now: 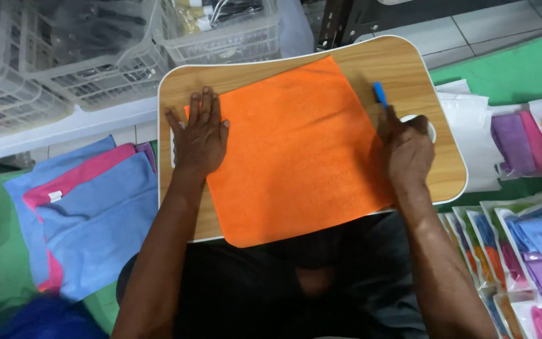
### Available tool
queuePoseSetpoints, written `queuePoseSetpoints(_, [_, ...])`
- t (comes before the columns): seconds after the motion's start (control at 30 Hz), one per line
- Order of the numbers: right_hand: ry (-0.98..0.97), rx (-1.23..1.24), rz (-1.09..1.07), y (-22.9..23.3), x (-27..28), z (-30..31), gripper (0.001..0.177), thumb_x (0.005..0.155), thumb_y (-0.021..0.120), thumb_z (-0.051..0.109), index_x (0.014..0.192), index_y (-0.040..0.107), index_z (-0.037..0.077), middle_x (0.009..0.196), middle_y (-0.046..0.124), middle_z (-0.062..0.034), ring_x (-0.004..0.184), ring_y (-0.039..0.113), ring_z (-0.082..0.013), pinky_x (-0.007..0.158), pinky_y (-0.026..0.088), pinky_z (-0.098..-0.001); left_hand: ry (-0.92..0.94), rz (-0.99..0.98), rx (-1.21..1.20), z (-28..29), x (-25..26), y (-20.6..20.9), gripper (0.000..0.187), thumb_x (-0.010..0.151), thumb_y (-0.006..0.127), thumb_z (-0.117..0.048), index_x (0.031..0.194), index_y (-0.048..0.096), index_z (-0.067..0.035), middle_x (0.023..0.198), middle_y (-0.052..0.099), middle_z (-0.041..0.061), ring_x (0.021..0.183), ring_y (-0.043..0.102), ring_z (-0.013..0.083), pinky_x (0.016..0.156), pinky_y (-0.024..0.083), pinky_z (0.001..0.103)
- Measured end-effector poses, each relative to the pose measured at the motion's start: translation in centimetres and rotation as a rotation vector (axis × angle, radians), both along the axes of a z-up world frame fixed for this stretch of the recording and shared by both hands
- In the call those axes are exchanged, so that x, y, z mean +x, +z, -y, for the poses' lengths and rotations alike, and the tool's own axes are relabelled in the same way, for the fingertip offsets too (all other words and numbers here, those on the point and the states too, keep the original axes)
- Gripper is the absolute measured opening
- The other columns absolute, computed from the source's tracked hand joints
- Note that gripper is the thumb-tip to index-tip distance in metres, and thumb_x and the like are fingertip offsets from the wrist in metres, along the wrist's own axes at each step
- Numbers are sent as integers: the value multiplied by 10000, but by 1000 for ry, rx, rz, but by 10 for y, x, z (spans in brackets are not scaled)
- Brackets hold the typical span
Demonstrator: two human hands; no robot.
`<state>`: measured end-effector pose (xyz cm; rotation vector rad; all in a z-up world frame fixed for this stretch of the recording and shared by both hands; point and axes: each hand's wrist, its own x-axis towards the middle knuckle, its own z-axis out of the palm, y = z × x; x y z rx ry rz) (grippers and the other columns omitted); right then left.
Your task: Folding microfiber cloths and placing them into plastic packaging bags
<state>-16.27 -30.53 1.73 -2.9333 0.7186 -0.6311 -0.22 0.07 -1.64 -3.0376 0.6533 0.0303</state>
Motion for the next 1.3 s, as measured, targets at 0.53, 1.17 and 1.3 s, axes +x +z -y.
queuePoseSetpoints(0.53, [76, 453, 207, -15, -37, 5, 310, 1103, 515, 230, 1233, 691, 11, 848, 611, -168, 635, 531, -349, 617, 393, -484, 4, -140, -120, 41, -66, 9, 666, 1084, 251, -460, 1664, 155, -147, 1735, 104, 139, 1597, 68, 323, 1227, 30, 658])
queuePoseSetpoints(1.17, [287, 259, -148, -21, -63, -72, 480, 940, 548, 153, 1335, 651, 405, 944, 568, -18, 622, 709, -310, 537, 614, -465, -23, -136, -127, 39, -62, 7, 673, 1077, 244, -479, 1666, 169, -162, 1737, 91, 131, 1595, 60, 306, 1226, 37, 652])
queuePoseSetpoints(1.3, [17, 373, -260, -18, -70, -19, 294, 925, 585, 136, 1214, 630, 171, 1022, 615, -89, 760, 741, -450, 653, 624, -531, -16, -75, -163, 35, -66, 5, 655, 1086, 280, -452, 1666, 204, -155, 1734, 134, 135, 1593, 117, 320, 1226, 73, 652])
